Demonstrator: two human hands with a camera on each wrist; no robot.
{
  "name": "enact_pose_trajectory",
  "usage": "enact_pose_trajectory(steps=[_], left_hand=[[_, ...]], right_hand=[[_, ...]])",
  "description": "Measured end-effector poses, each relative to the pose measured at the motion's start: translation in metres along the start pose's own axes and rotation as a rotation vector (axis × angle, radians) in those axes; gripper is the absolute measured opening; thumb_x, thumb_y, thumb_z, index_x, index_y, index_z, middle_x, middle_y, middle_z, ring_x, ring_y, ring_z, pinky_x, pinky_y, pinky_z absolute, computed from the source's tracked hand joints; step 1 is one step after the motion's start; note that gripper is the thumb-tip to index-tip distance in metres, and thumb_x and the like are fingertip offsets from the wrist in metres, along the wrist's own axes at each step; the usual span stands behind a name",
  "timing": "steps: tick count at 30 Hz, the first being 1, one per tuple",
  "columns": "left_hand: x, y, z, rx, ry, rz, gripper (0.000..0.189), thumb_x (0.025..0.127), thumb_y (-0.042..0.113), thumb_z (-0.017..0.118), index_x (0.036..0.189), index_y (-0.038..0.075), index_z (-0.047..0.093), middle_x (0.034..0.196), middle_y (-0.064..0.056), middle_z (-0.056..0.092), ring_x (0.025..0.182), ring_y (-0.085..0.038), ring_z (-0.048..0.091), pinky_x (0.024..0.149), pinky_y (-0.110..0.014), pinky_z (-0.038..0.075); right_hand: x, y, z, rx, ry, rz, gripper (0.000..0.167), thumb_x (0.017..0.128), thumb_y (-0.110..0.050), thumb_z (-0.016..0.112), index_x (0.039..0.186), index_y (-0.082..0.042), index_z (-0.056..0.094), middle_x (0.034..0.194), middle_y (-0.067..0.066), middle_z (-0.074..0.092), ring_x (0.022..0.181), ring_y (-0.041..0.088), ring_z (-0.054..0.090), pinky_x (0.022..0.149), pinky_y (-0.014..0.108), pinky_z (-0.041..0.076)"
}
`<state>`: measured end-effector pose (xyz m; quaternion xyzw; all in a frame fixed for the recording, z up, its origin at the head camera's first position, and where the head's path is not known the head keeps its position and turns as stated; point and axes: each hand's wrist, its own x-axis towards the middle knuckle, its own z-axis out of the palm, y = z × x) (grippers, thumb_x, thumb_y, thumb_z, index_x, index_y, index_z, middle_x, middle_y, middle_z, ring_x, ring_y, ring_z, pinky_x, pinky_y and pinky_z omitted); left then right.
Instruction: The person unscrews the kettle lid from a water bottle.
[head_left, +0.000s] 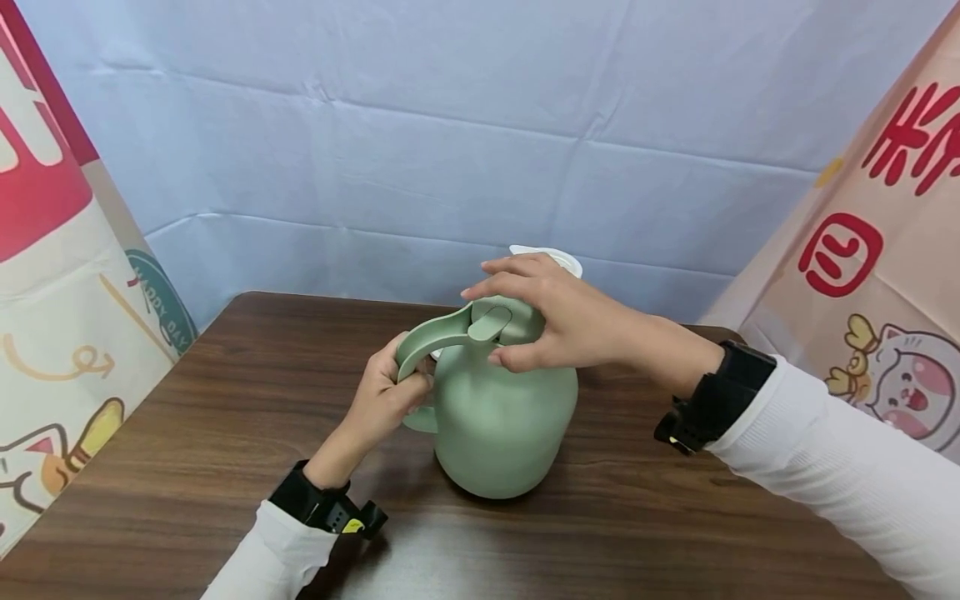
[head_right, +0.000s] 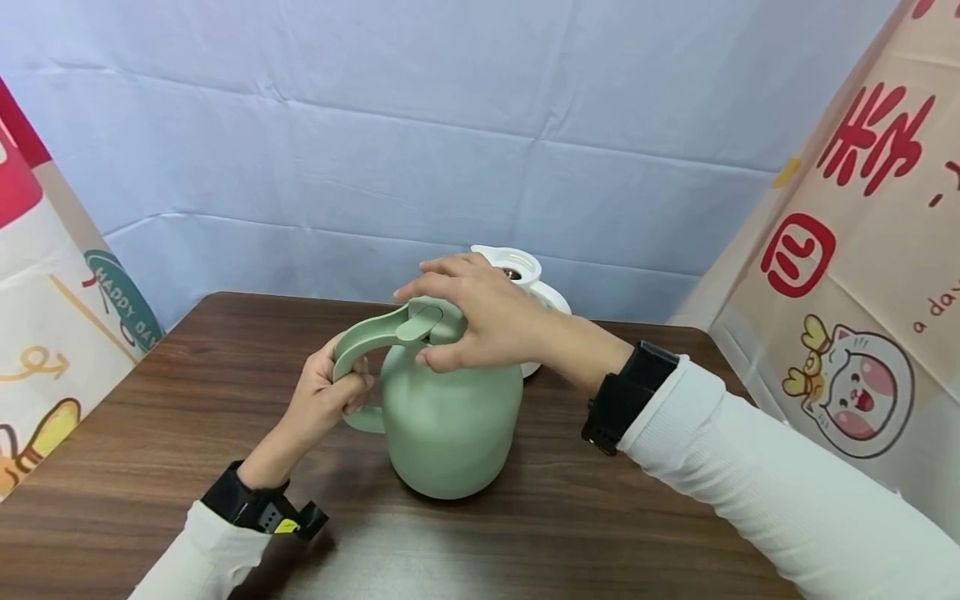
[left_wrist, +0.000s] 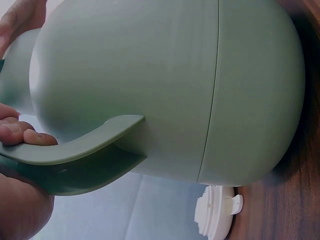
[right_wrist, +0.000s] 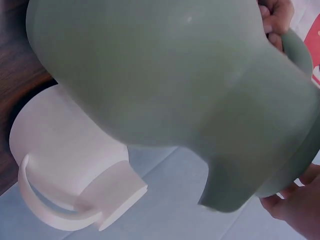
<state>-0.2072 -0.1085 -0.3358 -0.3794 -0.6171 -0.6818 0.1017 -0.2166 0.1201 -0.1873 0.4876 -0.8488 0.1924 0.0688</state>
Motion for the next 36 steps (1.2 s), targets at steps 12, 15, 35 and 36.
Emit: enact_pose_trajectory(steps=[12, 15, 35, 36], left_hand=[[0.002, -0.002, 0.003, 0.01, -0.011, 0.013, 0.017, 0.087, -0.01, 0.04, 0.089, 0.005, 0.046, 0.053, -0.001, 0.037, 0.04, -0.014, 0.032, 0.04, -0.03, 0.031], [0.003, -0.002, 0.003, 0.013, -0.009, 0.01, 0.014, 0.087, -0.007, 0.041, 0.09, 0.006, 0.046, 0.053, -0.001, 0.037, 0.04, -0.014, 0.032, 0.04, -0.03, 0.031], [0.003, -0.002, 0.005, -0.005, -0.004, 0.008, 0.018, 0.086, -0.011, 0.04, 0.091, 0.005, 0.047, 0.053, -0.002, 0.036, 0.041, -0.015, 0.03, 0.04, -0.031, 0.03], [0.003, -0.003, 0.005, -0.007, -0.006, 0.011, 0.018, 0.086, -0.011, 0.04, 0.091, 0.005, 0.047, 0.053, -0.002, 0.035, 0.041, -0.015, 0.03, 0.04, -0.031, 0.03]], right_hand=[[-0.003, 0.017, -0.004, 0.028, -0.099, 0.139, 0.064, 0.077, -0.043, 0.072, 0.134, -0.025, 0.049, 0.127, -0.005, 0.049, 0.117, 0.015, 0.04, 0.088, 0.04, 0.036], [-0.004, 0.019, -0.005, 0.029, -0.073, 0.104, 0.062, 0.077, -0.042, 0.072, 0.132, -0.023, 0.052, 0.122, -0.007, 0.053, 0.115, 0.015, 0.041, 0.091, 0.041, 0.032], [-0.001, 0.018, -0.022, 0.091, -0.048, 0.072, 0.061, 0.072, -0.033, 0.077, 0.129, -0.021, 0.057, 0.121, -0.004, 0.054, 0.11, 0.015, 0.044, 0.08, 0.038, 0.041], [-0.001, 0.018, -0.022, 0.086, -0.048, 0.078, 0.062, 0.072, -0.033, 0.077, 0.129, -0.022, 0.057, 0.121, -0.004, 0.054, 0.11, 0.016, 0.044, 0.08, 0.039, 0.04]])
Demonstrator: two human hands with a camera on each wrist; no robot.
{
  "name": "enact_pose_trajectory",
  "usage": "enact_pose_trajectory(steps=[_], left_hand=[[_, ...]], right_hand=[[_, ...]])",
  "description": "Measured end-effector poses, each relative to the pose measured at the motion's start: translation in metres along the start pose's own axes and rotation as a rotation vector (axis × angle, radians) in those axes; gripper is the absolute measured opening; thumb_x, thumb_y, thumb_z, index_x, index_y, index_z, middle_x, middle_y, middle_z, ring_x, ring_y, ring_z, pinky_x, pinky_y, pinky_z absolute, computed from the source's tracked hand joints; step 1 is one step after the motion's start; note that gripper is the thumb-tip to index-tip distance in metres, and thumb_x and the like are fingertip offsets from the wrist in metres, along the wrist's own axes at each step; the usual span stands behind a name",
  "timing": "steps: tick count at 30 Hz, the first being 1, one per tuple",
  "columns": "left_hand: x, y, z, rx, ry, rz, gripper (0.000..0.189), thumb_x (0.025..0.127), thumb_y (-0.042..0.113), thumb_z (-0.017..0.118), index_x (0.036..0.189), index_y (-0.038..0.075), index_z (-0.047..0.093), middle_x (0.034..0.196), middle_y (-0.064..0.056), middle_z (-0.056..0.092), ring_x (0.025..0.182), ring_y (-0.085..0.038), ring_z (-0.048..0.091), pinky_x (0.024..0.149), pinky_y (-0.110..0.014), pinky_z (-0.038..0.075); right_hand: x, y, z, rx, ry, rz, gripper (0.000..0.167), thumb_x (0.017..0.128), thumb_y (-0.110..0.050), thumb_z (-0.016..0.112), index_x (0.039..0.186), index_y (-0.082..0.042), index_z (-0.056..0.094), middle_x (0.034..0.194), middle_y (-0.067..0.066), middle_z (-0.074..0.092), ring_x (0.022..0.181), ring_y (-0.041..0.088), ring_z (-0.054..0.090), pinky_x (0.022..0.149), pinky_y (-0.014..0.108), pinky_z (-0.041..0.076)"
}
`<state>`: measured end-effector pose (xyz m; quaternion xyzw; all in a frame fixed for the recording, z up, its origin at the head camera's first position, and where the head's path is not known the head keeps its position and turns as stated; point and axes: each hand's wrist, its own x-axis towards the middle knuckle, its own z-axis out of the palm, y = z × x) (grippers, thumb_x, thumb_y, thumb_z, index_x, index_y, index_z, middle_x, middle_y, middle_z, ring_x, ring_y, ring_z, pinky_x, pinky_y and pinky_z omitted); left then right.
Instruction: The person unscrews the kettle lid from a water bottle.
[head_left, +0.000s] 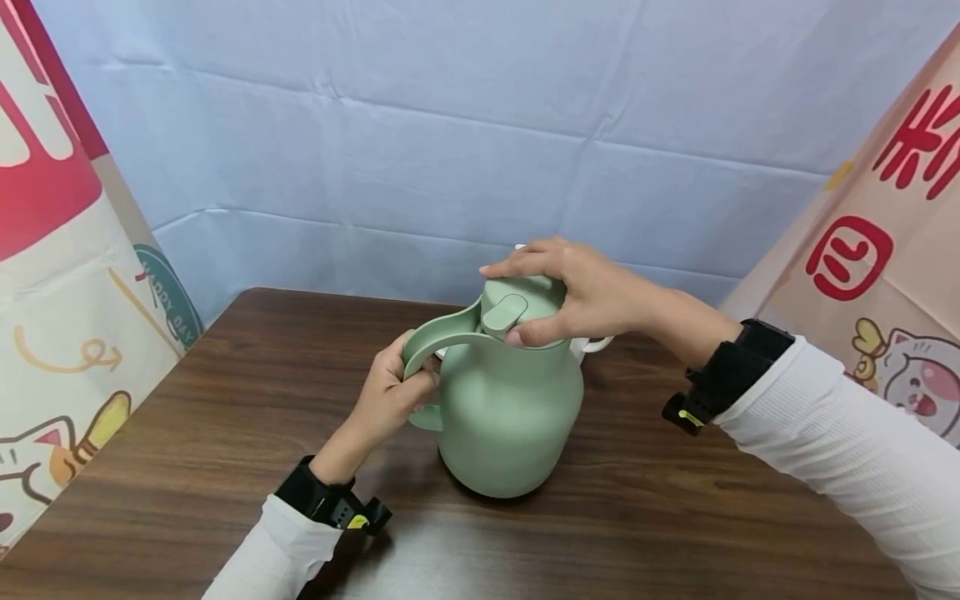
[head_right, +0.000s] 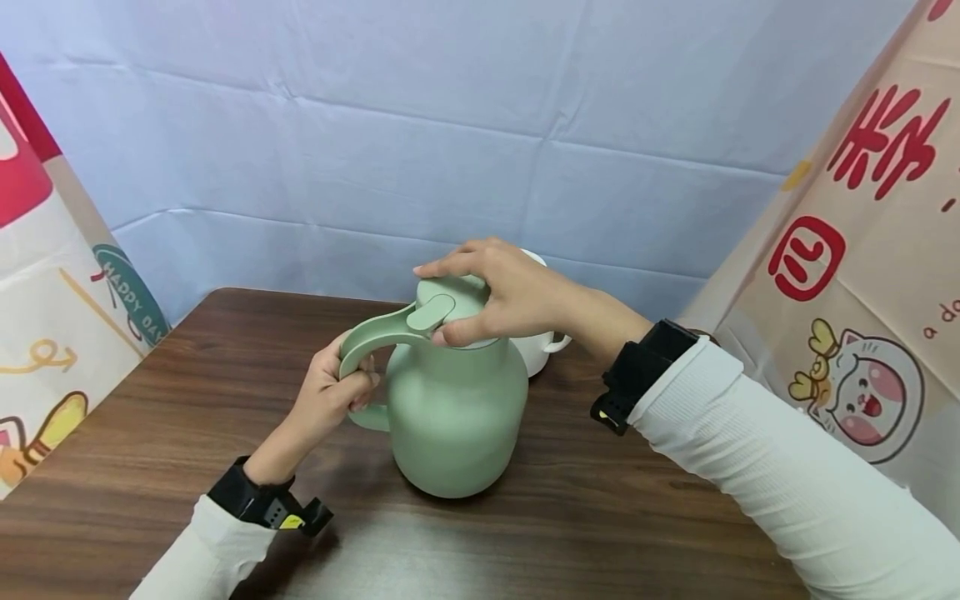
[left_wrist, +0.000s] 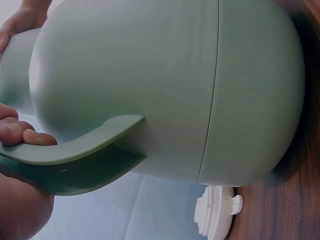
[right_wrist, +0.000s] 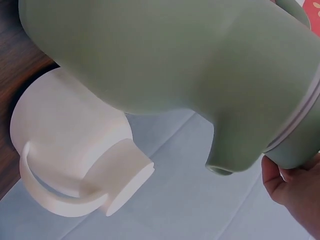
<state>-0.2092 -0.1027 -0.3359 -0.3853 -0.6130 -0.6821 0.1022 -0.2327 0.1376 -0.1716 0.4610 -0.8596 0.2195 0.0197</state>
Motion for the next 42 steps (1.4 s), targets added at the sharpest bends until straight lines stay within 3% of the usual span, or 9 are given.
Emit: enact_pose_trajectory(steps=[8, 16, 26, 29, 35, 42], left_hand=[[-0.001, 0.0, 0.0, 0.0, 0.004, 0.002, 0.019, 0.086, -0.01, 0.04, 0.092, 0.006, 0.047, 0.053, -0.003, 0.036, 0.04, -0.015, 0.03, 0.039, -0.031, 0.03], [-0.001, 0.001, 0.001, 0.0, 0.005, -0.002, 0.015, 0.085, -0.011, 0.04, 0.091, 0.001, 0.046, 0.052, -0.002, 0.035, 0.04, -0.015, 0.03, 0.04, -0.03, 0.029], [-0.001, 0.003, 0.0, -0.005, 0.003, 0.003, 0.015, 0.086, -0.012, 0.041, 0.091, 0.002, 0.045, 0.053, -0.002, 0.035, 0.04, -0.015, 0.03, 0.039, -0.031, 0.029], [-0.001, 0.002, 0.0, -0.005, -0.001, 0.004, 0.011, 0.086, -0.011, 0.041, 0.09, -0.002, 0.043, 0.053, -0.003, 0.035, 0.04, -0.015, 0.03, 0.04, -0.031, 0.029], [-0.001, 0.001, 0.0, -0.012, -0.005, -0.001, 0.015, 0.086, -0.011, 0.041, 0.091, 0.002, 0.045, 0.053, -0.003, 0.035, 0.04, -0.015, 0.03, 0.04, -0.031, 0.029], [-0.002, 0.002, -0.001, -0.012, 0.0, -0.01, 0.009, 0.086, -0.012, 0.04, 0.089, -0.004, 0.042, 0.052, -0.003, 0.034, 0.041, -0.015, 0.03, 0.04, -0.031, 0.029]], right_hand=[[0.0, -0.002, 0.001, -0.012, 0.003, 0.02, 0.063, 0.069, -0.037, 0.079, 0.128, -0.024, 0.058, 0.119, -0.003, 0.054, 0.109, 0.016, 0.044, 0.081, 0.039, 0.04], [0.001, -0.004, -0.009, 0.003, 0.035, -0.006, 0.061, 0.07, -0.03, 0.08, 0.127, -0.018, 0.059, 0.112, 0.001, 0.056, 0.098, 0.016, 0.048, 0.072, 0.036, 0.044], [0.002, -0.009, -0.013, -0.057, 0.05, 0.012, 0.062, 0.069, -0.035, 0.08, 0.126, -0.022, 0.06, 0.111, -0.002, 0.057, 0.098, 0.015, 0.048, 0.071, 0.036, 0.043], [0.002, -0.01, -0.013, -0.052, 0.048, 0.011, 0.062, 0.069, -0.035, 0.08, 0.126, -0.021, 0.06, 0.112, -0.002, 0.057, 0.099, 0.015, 0.047, 0.071, 0.036, 0.042], [-0.002, -0.011, -0.017, -0.024, 0.059, 0.047, 0.061, 0.069, -0.033, 0.08, 0.126, -0.023, 0.059, 0.115, -0.002, 0.055, 0.1, 0.016, 0.046, 0.072, 0.038, 0.043], [-0.007, -0.011, -0.024, -0.041, 0.066, 0.072, 0.06, 0.071, -0.032, 0.079, 0.127, -0.023, 0.059, 0.116, -0.001, 0.055, 0.1, 0.017, 0.045, 0.071, 0.038, 0.042]])
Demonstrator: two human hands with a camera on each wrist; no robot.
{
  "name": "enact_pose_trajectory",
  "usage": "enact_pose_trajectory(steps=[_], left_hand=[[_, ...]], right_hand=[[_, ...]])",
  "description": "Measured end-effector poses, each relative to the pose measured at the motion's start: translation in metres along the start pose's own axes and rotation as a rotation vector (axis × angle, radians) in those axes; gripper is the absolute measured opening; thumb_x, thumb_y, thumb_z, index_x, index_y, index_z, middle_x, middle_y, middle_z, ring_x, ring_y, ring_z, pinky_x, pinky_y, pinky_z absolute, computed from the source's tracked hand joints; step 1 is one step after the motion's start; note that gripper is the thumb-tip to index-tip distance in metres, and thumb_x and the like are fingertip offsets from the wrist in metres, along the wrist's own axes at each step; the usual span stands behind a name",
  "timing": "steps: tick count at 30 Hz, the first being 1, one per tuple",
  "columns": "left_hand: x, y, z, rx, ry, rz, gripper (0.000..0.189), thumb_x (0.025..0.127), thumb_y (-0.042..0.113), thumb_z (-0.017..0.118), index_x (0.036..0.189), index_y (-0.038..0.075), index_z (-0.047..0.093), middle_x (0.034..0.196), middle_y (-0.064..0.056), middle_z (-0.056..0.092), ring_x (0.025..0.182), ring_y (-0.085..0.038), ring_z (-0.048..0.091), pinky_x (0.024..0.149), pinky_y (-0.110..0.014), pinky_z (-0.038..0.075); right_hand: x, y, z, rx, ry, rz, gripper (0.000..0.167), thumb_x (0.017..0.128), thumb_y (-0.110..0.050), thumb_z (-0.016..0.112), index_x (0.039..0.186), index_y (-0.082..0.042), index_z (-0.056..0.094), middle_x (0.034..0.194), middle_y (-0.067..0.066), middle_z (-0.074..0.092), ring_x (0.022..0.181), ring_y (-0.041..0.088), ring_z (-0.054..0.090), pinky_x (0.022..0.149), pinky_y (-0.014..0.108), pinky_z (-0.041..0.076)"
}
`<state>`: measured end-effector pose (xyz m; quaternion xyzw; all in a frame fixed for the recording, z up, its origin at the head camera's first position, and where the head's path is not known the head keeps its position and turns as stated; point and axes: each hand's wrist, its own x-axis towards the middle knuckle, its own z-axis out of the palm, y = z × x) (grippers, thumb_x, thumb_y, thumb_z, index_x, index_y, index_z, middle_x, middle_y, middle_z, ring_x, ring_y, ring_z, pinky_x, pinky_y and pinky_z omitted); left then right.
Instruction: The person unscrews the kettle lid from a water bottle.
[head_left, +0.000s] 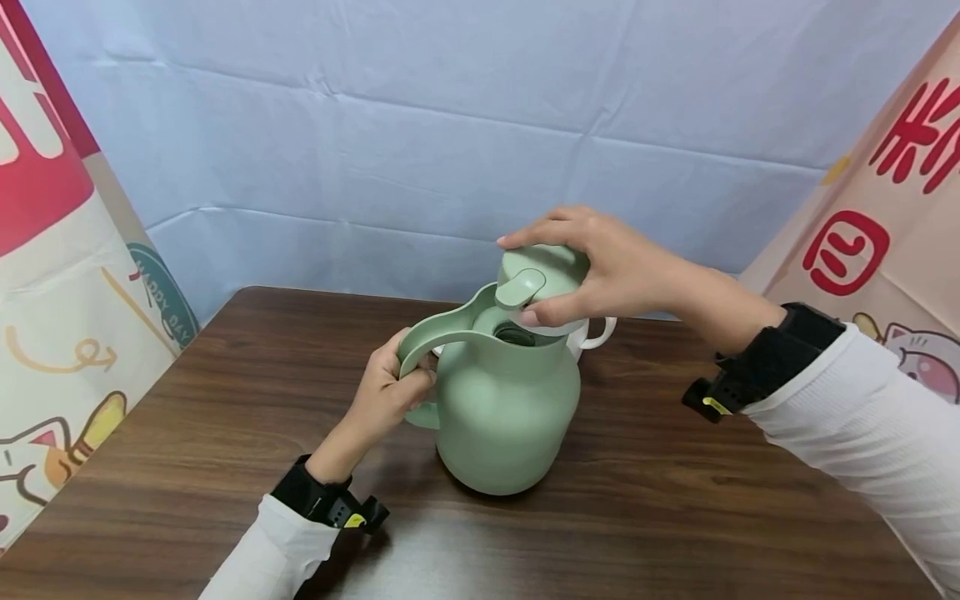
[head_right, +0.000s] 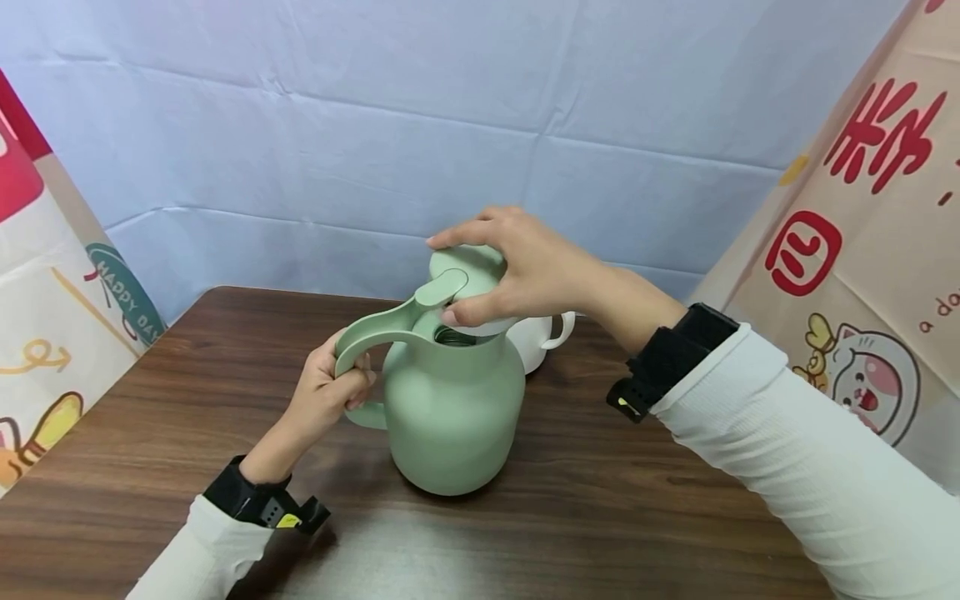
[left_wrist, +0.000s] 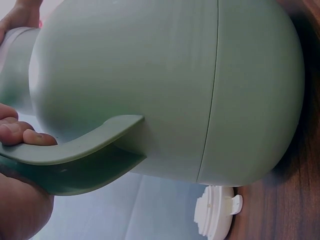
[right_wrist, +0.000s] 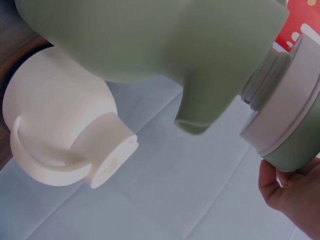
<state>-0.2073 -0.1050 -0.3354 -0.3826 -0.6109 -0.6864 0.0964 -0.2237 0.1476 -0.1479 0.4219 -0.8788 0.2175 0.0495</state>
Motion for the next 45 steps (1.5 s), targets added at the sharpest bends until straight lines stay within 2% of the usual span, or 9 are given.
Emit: enact_pose_trajectory(steps=[7, 11, 18, 22, 30, 35, 45], left_hand=[[-0.001, 0.0, -0.002, 0.005, -0.002, 0.018, 0.02, 0.085, -0.012, 0.04, 0.092, 0.006, 0.047, 0.053, -0.002, 0.035, 0.041, -0.015, 0.03, 0.04, -0.031, 0.029], [-0.002, 0.0, -0.003, 0.005, -0.003, 0.028, 0.021, 0.085, -0.012, 0.039, 0.092, 0.006, 0.047, 0.053, -0.002, 0.035, 0.041, -0.015, 0.029, 0.04, -0.031, 0.029], [-0.003, 0.001, -0.003, 0.004, 0.003, 0.027, 0.013, 0.086, -0.011, 0.041, 0.092, 0.0, 0.045, 0.053, -0.003, 0.034, 0.041, -0.015, 0.029, 0.04, -0.031, 0.029], [-0.003, 0.0, -0.003, 0.005, -0.002, 0.027, 0.018, 0.086, -0.01, 0.04, 0.095, 0.004, 0.047, 0.054, -0.002, 0.035, 0.041, -0.014, 0.029, 0.04, -0.031, 0.029], [-0.002, 0.0, -0.003, -0.006, -0.012, 0.022, 0.019, 0.087, -0.009, 0.041, 0.096, 0.006, 0.048, 0.054, -0.002, 0.034, 0.041, -0.014, 0.027, 0.04, -0.031, 0.028], [-0.002, 0.0, -0.003, -0.005, -0.01, 0.032, 0.019, 0.086, -0.01, 0.04, 0.095, 0.006, 0.047, 0.054, -0.002, 0.035, 0.041, -0.015, 0.028, 0.04, -0.031, 0.028], [-0.002, -0.001, -0.003, -0.012, -0.013, 0.041, 0.02, 0.085, -0.012, 0.039, 0.091, 0.005, 0.046, 0.054, -0.002, 0.034, 0.041, -0.014, 0.029, 0.04, -0.031, 0.029]], right_hand=[[-0.005, -0.001, -0.008, -0.036, 0.007, 0.031, 0.06, 0.071, -0.03, 0.079, 0.127, -0.025, 0.058, 0.111, -0.001, 0.055, 0.097, 0.018, 0.045, 0.071, 0.039, 0.04], [-0.009, -0.002, -0.013, -0.07, 0.002, 0.055, 0.062, 0.071, -0.032, 0.079, 0.128, -0.027, 0.057, 0.112, -0.001, 0.054, 0.098, 0.018, 0.043, 0.071, 0.039, 0.038], [-0.019, -0.002, -0.023, -0.118, -0.001, 0.057, 0.063, 0.069, -0.033, 0.081, 0.127, -0.026, 0.058, 0.112, -0.002, 0.054, 0.097, 0.017, 0.043, 0.071, 0.038, 0.036], [-0.026, 0.001, -0.024, -0.141, -0.005, 0.066, 0.064, 0.068, -0.033, 0.082, 0.127, -0.026, 0.058, 0.108, 0.002, 0.054, 0.092, 0.018, 0.044, 0.069, 0.038, 0.036], [-0.038, 0.008, -0.028, -0.166, -0.002, 0.109, 0.068, 0.069, -0.033, 0.082, 0.131, -0.028, 0.054, 0.099, 0.002, 0.05, 0.081, 0.017, 0.042, 0.065, 0.037, 0.036], [-0.045, 0.014, -0.031, -0.174, -0.019, 0.109, 0.069, 0.068, -0.032, 0.082, 0.131, -0.027, 0.054, 0.097, 0.003, 0.05, 0.082, 0.017, 0.043, 0.065, 0.037, 0.035], [-0.053, 0.028, -0.027, -0.175, -0.076, 0.171, 0.068, 0.062, -0.033, 0.086, 0.123, -0.025, 0.059, 0.1, 0.005, 0.051, 0.084, 0.019, 0.045, 0.065, 0.037, 0.037]])
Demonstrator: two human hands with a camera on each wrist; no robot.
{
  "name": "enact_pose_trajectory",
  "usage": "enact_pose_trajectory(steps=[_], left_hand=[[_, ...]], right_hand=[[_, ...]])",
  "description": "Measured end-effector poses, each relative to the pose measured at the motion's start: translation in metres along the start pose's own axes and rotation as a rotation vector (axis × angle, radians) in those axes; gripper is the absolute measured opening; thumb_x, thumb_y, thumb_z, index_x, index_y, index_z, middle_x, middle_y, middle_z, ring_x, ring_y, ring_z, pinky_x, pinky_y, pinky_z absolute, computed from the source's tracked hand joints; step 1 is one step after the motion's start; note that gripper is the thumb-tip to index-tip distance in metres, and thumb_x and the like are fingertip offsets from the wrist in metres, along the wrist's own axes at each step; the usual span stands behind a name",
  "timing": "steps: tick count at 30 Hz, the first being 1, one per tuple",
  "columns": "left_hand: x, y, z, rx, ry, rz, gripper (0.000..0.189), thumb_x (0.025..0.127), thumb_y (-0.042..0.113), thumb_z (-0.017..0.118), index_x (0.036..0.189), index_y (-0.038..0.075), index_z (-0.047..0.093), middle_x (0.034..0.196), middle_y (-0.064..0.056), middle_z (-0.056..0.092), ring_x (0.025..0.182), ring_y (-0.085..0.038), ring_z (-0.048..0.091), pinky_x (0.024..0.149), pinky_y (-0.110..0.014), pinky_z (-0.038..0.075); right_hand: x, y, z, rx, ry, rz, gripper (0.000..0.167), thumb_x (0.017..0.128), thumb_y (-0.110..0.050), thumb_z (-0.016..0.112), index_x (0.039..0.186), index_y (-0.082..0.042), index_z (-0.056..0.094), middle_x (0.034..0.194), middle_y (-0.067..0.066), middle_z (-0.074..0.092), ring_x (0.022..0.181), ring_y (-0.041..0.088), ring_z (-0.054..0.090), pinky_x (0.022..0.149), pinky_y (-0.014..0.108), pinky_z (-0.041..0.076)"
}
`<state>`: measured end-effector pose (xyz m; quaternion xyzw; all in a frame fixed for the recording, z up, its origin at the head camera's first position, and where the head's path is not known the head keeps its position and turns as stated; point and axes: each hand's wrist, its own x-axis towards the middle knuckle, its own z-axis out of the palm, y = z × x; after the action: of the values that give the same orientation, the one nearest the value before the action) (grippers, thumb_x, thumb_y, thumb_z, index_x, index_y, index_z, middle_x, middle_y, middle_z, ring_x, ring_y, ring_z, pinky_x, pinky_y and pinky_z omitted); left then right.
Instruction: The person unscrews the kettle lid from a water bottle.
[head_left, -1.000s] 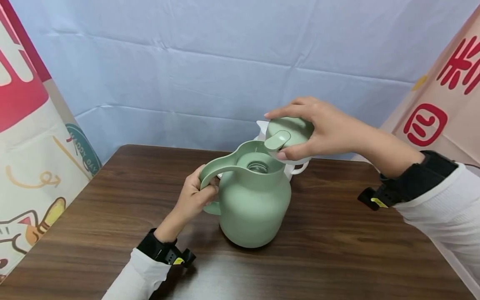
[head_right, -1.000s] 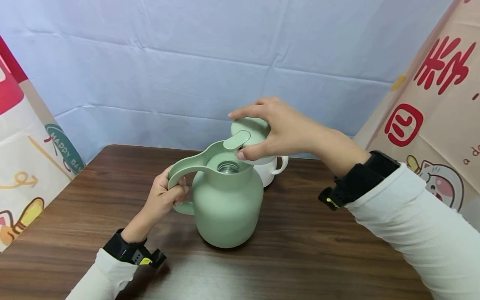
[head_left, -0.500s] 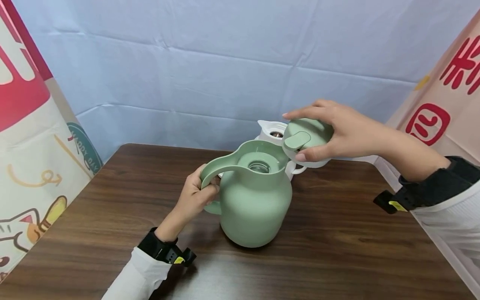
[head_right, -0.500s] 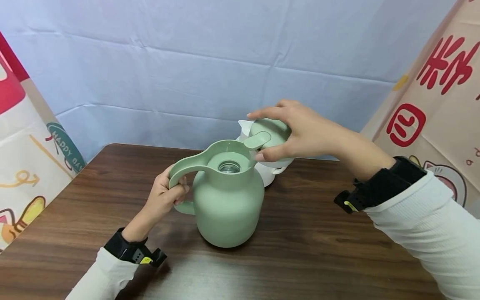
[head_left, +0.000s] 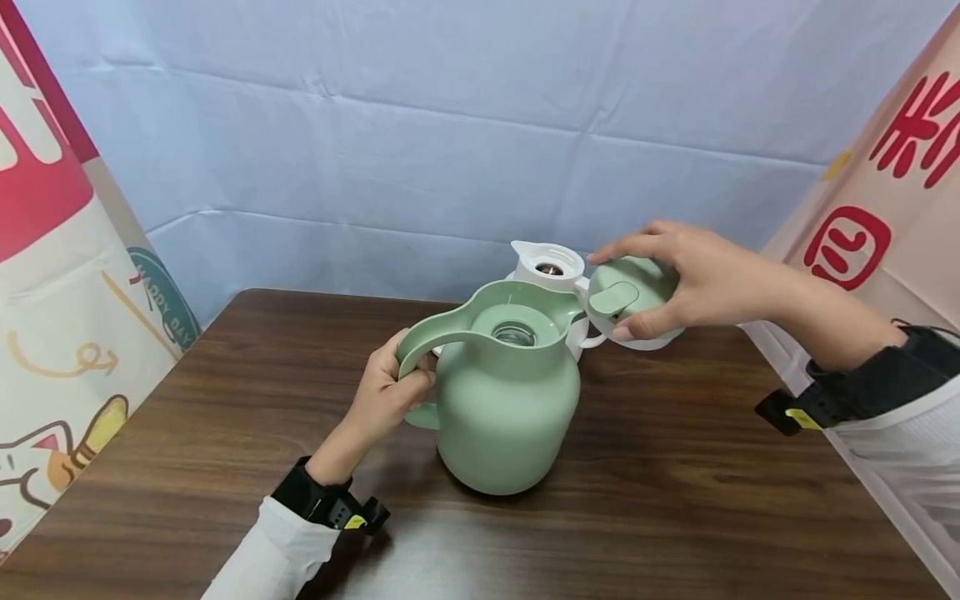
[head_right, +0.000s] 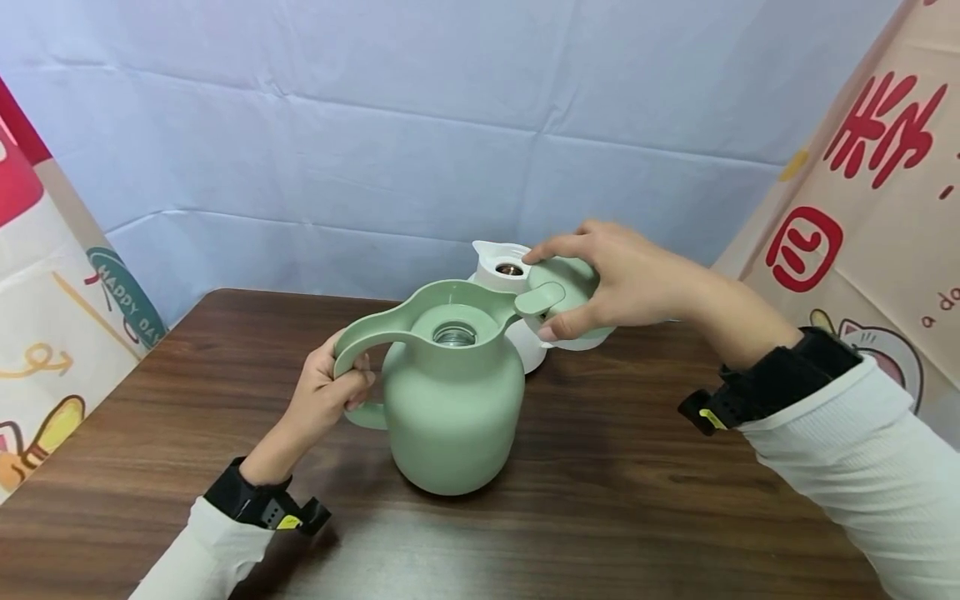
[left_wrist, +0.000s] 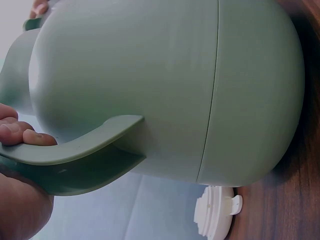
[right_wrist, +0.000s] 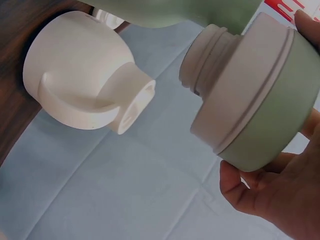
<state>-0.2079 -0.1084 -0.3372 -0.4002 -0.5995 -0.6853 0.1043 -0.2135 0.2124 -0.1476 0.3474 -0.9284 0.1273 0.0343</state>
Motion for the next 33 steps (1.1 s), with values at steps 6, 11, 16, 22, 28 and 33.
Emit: enact_pose_trajectory(steps=[6, 11, 16, 22, 28, 33], left_hand=[[0.0, 0.0, 0.001, -0.003, -0.002, -0.001, 0.007, 0.085, -0.013, 0.039, 0.09, -0.008, 0.04, 0.053, -0.002, 0.035, 0.041, -0.015, 0.03, 0.04, -0.031, 0.029], [0.0, -0.001, 0.0, 0.001, -0.001, 0.0, 0.01, 0.085, -0.013, 0.039, 0.09, -0.005, 0.042, 0.054, -0.003, 0.035, 0.041, -0.015, 0.03, 0.04, -0.032, 0.03], [-0.001, -0.001, -0.001, 0.006, -0.003, 0.007, 0.013, 0.085, -0.012, 0.039, 0.088, 0.0, 0.043, 0.054, -0.002, 0.035, 0.041, -0.014, 0.03, 0.04, -0.031, 0.03], [-0.001, -0.001, -0.002, 0.02, 0.0, 0.001, 0.01, 0.086, -0.009, 0.041, 0.088, 0.001, 0.044, 0.054, -0.002, 0.035, 0.041, -0.014, 0.031, 0.04, -0.031, 0.03], [-0.001, 0.0, -0.002, 0.024, 0.008, -0.011, 0.014, 0.086, -0.008, 0.041, 0.089, 0.005, 0.045, 0.054, -0.002, 0.035, 0.042, -0.015, 0.031, 0.041, -0.032, 0.03], [-0.001, -0.001, -0.002, 0.022, 0.007, -0.001, 0.014, 0.086, -0.009, 0.041, 0.089, 0.005, 0.045, 0.053, -0.002, 0.035, 0.041, -0.014, 0.031, 0.04, -0.031, 0.03]], right_hand=[[-0.004, 0.008, 0.008, -0.007, 0.011, 0.051, 0.068, 0.059, -0.038, 0.087, 0.119, -0.024, 0.057, 0.099, 0.004, 0.051, 0.083, 0.019, 0.045, 0.065, 0.036, 0.038], [-0.007, 0.016, 0.014, -0.002, 0.015, 0.067, 0.069, 0.058, -0.039, 0.087, 0.118, -0.023, 0.058, 0.098, 0.004, 0.051, 0.083, 0.018, 0.046, 0.065, 0.036, 0.038], [-0.009, 0.023, 0.019, 0.006, 0.009, 0.073, 0.07, 0.058, -0.039, 0.087, 0.118, -0.022, 0.057, 0.1, 0.005, 0.052, 0.084, 0.019, 0.047, 0.064, 0.037, 0.038], [-0.01, 0.031, 0.028, 0.009, -0.022, 0.072, 0.07, 0.058, -0.041, 0.086, 0.117, -0.021, 0.055, 0.098, 0.004, 0.052, 0.084, 0.02, 0.046, 0.062, 0.036, 0.039], [-0.009, 0.037, 0.037, -0.016, -0.038, 0.042, 0.074, 0.056, -0.051, 0.084, 0.114, -0.018, 0.053, 0.097, 0.002, 0.055, 0.083, 0.019, 0.05, 0.066, 0.034, 0.04], [-0.009, 0.041, 0.045, -0.021, -0.055, 0.059, 0.074, 0.057, -0.051, 0.084, 0.114, -0.016, 0.052, 0.094, 0.003, 0.055, 0.082, 0.02, 0.05, 0.066, 0.034, 0.041]])
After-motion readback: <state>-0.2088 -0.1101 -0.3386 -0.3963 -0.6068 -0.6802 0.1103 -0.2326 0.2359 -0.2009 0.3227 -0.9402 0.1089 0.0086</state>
